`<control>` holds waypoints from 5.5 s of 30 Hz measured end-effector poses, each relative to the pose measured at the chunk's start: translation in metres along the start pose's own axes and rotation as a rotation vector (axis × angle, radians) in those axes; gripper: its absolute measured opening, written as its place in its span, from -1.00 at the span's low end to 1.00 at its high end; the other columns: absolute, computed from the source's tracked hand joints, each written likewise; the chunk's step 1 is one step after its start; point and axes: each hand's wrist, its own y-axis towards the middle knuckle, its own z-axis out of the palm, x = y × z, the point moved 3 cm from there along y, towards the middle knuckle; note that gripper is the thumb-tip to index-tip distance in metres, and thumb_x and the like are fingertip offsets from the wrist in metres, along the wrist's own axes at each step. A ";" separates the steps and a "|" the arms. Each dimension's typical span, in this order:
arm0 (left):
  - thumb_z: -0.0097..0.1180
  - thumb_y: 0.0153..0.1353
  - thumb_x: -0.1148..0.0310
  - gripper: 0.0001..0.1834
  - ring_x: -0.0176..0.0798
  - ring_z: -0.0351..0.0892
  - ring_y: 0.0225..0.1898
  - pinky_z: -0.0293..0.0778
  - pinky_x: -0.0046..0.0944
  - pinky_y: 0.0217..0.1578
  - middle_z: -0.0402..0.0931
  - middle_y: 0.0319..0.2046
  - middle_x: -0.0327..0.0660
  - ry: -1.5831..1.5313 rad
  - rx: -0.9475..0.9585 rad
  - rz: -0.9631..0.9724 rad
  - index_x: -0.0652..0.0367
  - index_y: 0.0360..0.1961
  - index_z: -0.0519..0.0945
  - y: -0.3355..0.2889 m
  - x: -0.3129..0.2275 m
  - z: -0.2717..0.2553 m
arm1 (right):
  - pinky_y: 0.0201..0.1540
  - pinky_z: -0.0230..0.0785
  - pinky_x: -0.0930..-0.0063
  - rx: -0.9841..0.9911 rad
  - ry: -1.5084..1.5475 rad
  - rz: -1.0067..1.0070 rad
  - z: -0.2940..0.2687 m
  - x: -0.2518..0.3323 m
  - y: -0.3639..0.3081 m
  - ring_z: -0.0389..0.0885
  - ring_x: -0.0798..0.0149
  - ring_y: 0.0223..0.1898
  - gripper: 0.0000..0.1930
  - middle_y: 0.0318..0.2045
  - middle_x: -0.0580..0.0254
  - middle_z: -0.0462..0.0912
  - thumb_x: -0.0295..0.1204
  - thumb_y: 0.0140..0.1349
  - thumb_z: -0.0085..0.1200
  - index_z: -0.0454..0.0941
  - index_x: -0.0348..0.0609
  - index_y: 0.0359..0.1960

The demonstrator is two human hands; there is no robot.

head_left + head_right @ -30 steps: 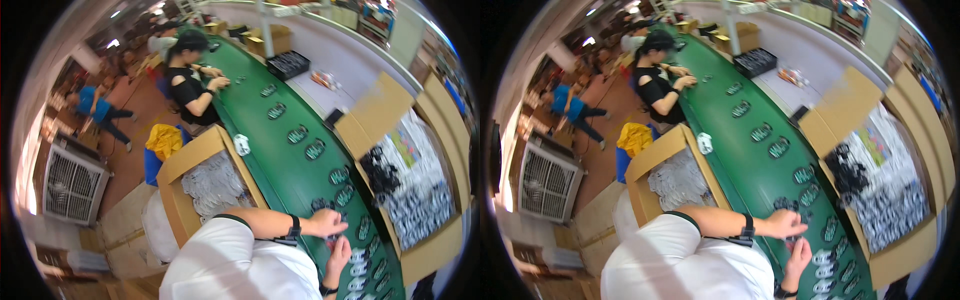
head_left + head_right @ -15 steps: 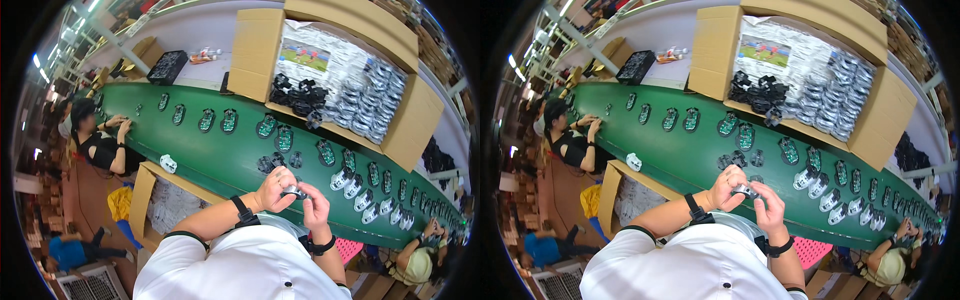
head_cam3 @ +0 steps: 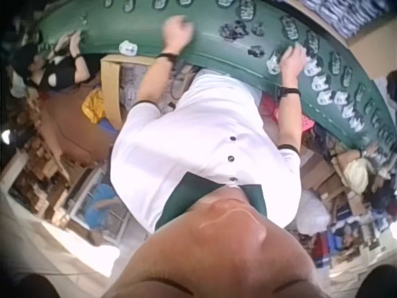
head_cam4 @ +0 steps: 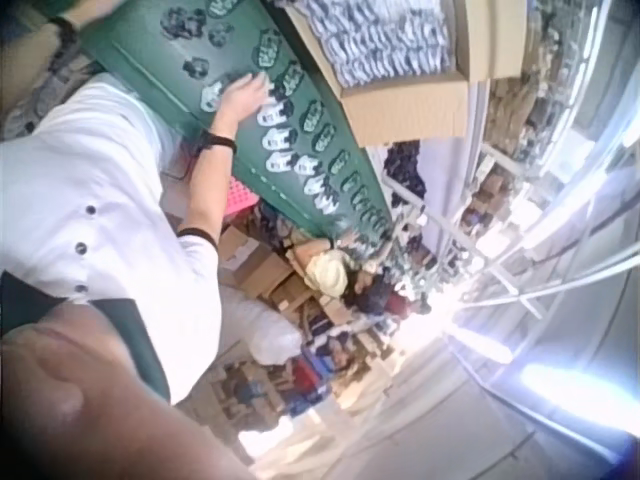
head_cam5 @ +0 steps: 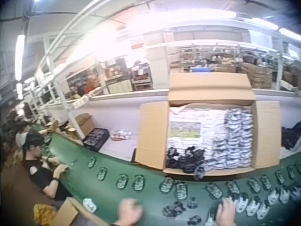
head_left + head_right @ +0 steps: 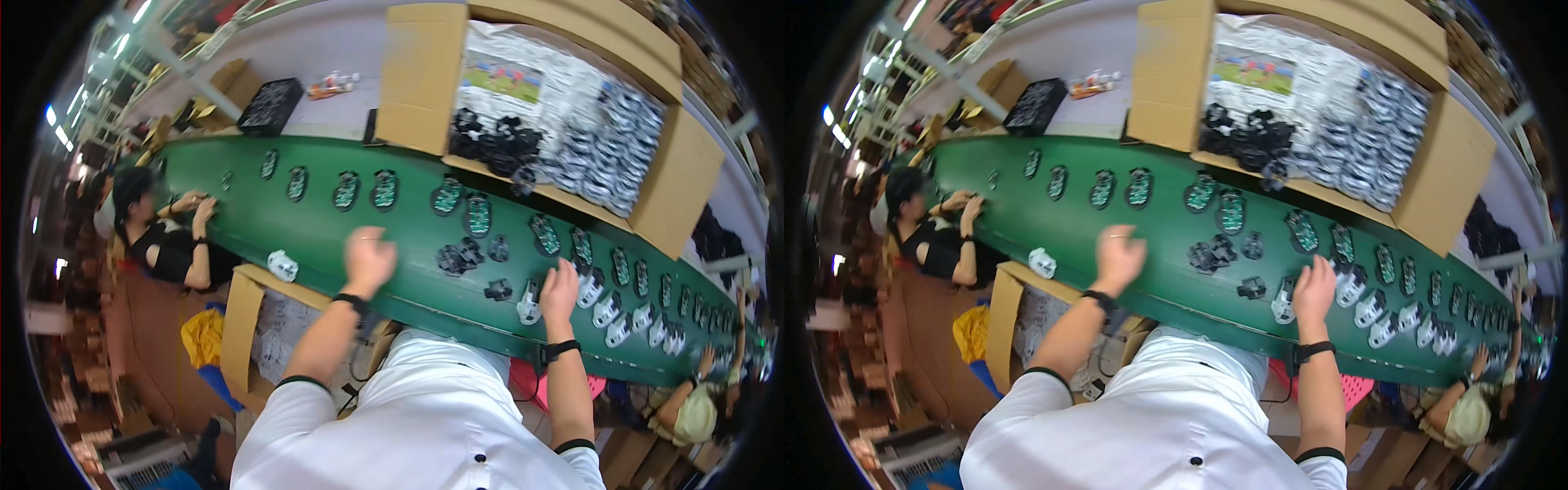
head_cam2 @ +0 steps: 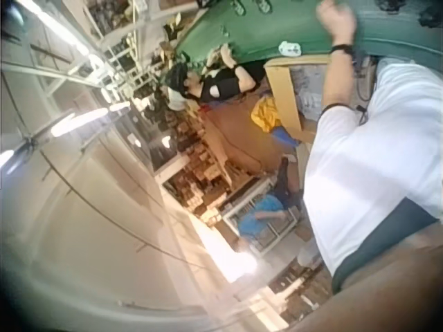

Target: The person assembles small electronic devices by hand at a factory workstation. They repeatedly pick white plastic housings and black internal components, fit them together, and place the assembled units on a green conveyor belt. The person also retrieves additional white housings from a cardboard box and places them on the belt for further assembly.

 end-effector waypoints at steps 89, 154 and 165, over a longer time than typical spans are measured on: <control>0.23 0.25 0.32 -0.80 -0.01 0.60 -0.33 0.48 -0.13 -0.29 0.60 -0.40 -0.03 -0.609 0.704 0.029 0.28 -0.35 0.61 -0.035 -0.159 0.013 | -0.19 0.53 0.51 0.672 1.182 0.710 -0.052 0.125 -0.016 0.68 0.45 -0.28 -0.75 -0.30 0.16 0.76 -0.37 0.33 0.20 0.66 -0.35 -0.13; 0.51 -0.11 0.12 0.19 0.41 -0.06 0.38 0.12 0.37 0.27 -0.14 0.43 0.13 0.224 0.017 -1.258 -0.10 0.49 0.01 -0.363 0.238 -0.077 | 0.31 0.35 0.03 1.504 -0.190 -1.030 0.183 0.489 -0.209 0.18 -0.34 0.39 0.19 0.46 -0.23 -0.13 -0.23 -0.06 0.45 -0.20 0.35 0.53; 0.48 -0.07 0.09 0.19 0.42 -0.09 0.39 0.10 0.41 0.25 0.03 0.43 0.10 0.274 0.121 -1.279 -0.19 0.52 -0.03 -0.354 0.240 -0.075 | 0.20 0.39 -0.09 1.378 -0.293 -1.025 0.170 0.496 -0.235 0.17 -0.31 0.37 0.28 0.50 -0.29 -0.29 0.00 -0.11 0.48 -0.28 0.42 0.55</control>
